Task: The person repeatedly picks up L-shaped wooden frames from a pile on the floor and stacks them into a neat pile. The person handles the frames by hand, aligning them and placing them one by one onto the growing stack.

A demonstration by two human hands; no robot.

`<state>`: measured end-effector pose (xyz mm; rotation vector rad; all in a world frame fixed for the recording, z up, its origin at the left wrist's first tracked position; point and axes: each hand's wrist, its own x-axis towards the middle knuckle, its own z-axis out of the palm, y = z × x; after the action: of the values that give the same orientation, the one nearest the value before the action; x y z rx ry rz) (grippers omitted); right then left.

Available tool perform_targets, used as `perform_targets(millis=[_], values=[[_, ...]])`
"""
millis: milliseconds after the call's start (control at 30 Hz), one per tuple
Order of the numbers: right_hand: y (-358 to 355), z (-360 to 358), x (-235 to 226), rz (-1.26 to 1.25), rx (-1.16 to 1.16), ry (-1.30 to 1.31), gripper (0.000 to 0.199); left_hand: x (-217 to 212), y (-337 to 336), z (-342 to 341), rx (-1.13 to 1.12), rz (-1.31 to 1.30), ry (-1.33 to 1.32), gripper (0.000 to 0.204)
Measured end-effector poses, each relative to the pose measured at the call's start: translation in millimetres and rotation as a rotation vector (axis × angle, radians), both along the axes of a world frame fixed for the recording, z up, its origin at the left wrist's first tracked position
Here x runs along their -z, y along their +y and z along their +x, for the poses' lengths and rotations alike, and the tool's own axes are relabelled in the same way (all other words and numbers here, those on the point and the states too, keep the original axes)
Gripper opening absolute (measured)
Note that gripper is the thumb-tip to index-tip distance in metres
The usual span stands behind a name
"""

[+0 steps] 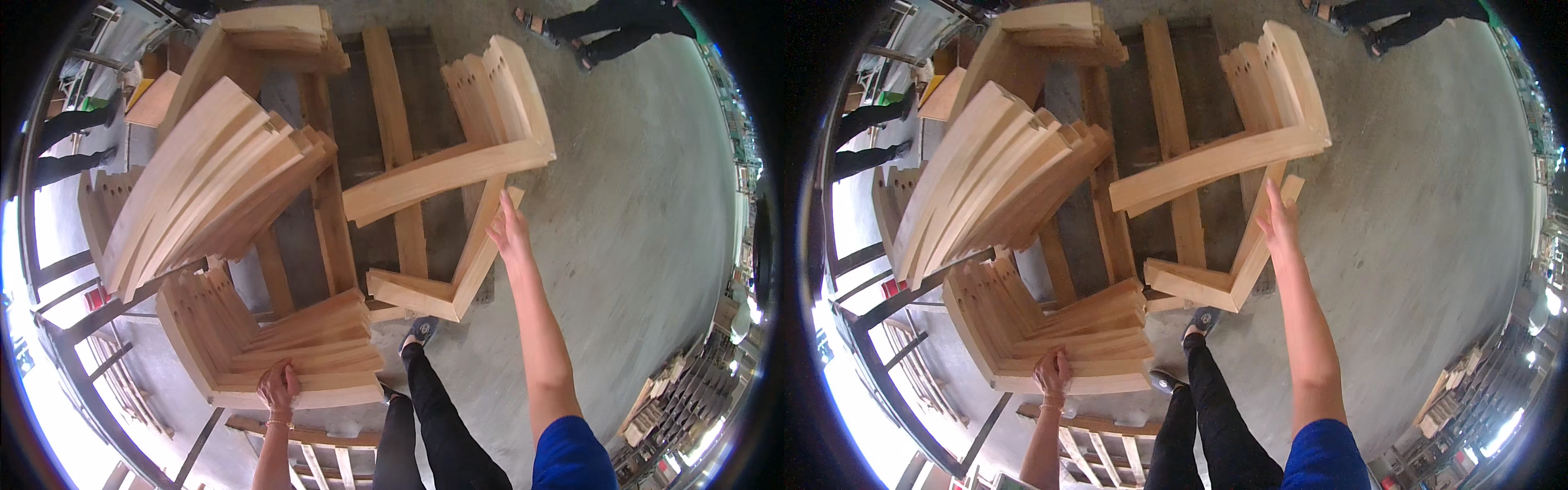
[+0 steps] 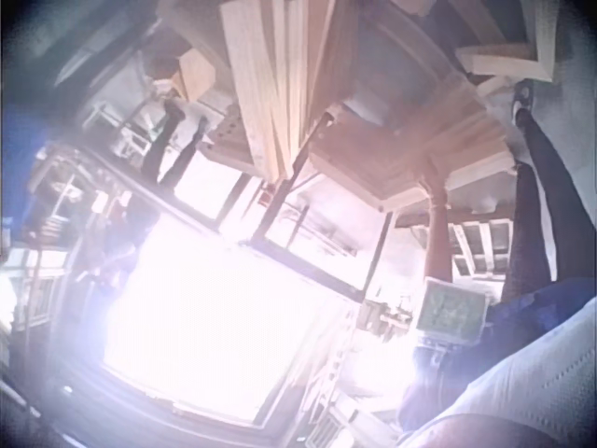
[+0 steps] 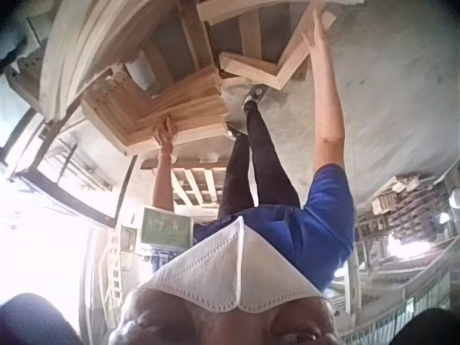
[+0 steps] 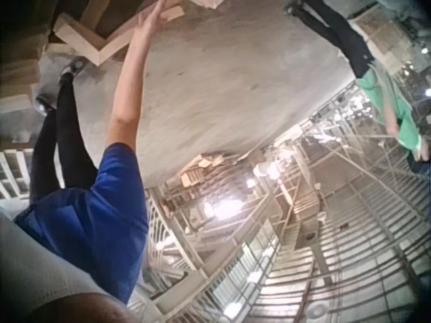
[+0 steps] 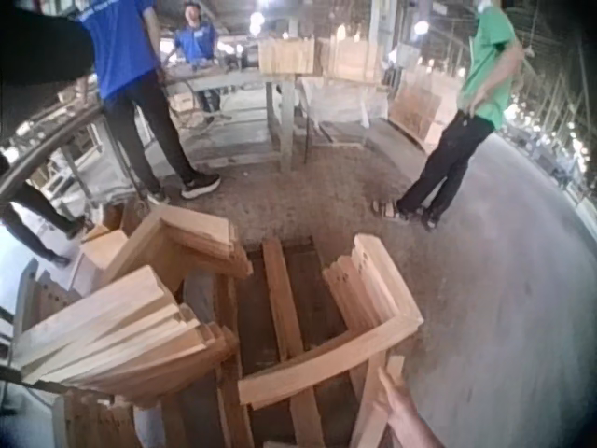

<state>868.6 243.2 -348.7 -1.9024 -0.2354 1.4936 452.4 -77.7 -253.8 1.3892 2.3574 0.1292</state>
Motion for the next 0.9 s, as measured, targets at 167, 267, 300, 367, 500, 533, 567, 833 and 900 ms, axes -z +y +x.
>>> perform_targets(millis=[167, 267, 300, 367, 500, 533, 567, 833, 900], values=[[102.0, 7.4, 39.2, 0.038, 0.301, -0.211, 0.100, 18.2, 15.9, 30.6, 0.037, 0.007, -0.053, 0.016], [98.8, -20.9, 74.5, 0.133, 0.379, -0.191, 0.087, 5.7, 12.3, 17.0, 0.043, 0.006, 0.008, 0.014], [91.3, -15.3, 80.8, 0.185, 0.361, -0.144, 0.078, 3.9, 14.7, 14.0, 0.054, 0.004, 0.030, 0.014], [69.9, 18.1, 87.8, 0.328, 0.223, -0.014, 0.062, 9.8, 3.5, 20.7, 0.046, 0.016, -0.008, 0.014], [13.5, 56.7, 49.4, 0.390, 0.096, -0.007, 0.059, 9.0, 10.6, 20.8, -0.004, 0.034, -0.023, 0.015], [-12.7, 52.4, 34.8, 0.369, 0.052, 0.099, 0.058, 5.6, 9.0, 16.0, -0.029, -0.021, -0.002, 0.016], [-23.6, 74.6, 4.5, 0.360, 0.071, 0.116, 0.058, 9.9, 14.6, 21.6, -0.002, 0.039, -0.010, 0.017], [-147.8, 63.7, -165.3, 0.007, -0.294, -0.100, 0.060, -7.2, 10.2, 10.2, -0.059, -0.141, -0.095, 0.022], [-161.1, 30.4, -188.3, 0.076, -0.255, 0.267, 0.059, -9.5, -0.1, 2.2, -0.052, -0.125, -0.086, 0.021]])
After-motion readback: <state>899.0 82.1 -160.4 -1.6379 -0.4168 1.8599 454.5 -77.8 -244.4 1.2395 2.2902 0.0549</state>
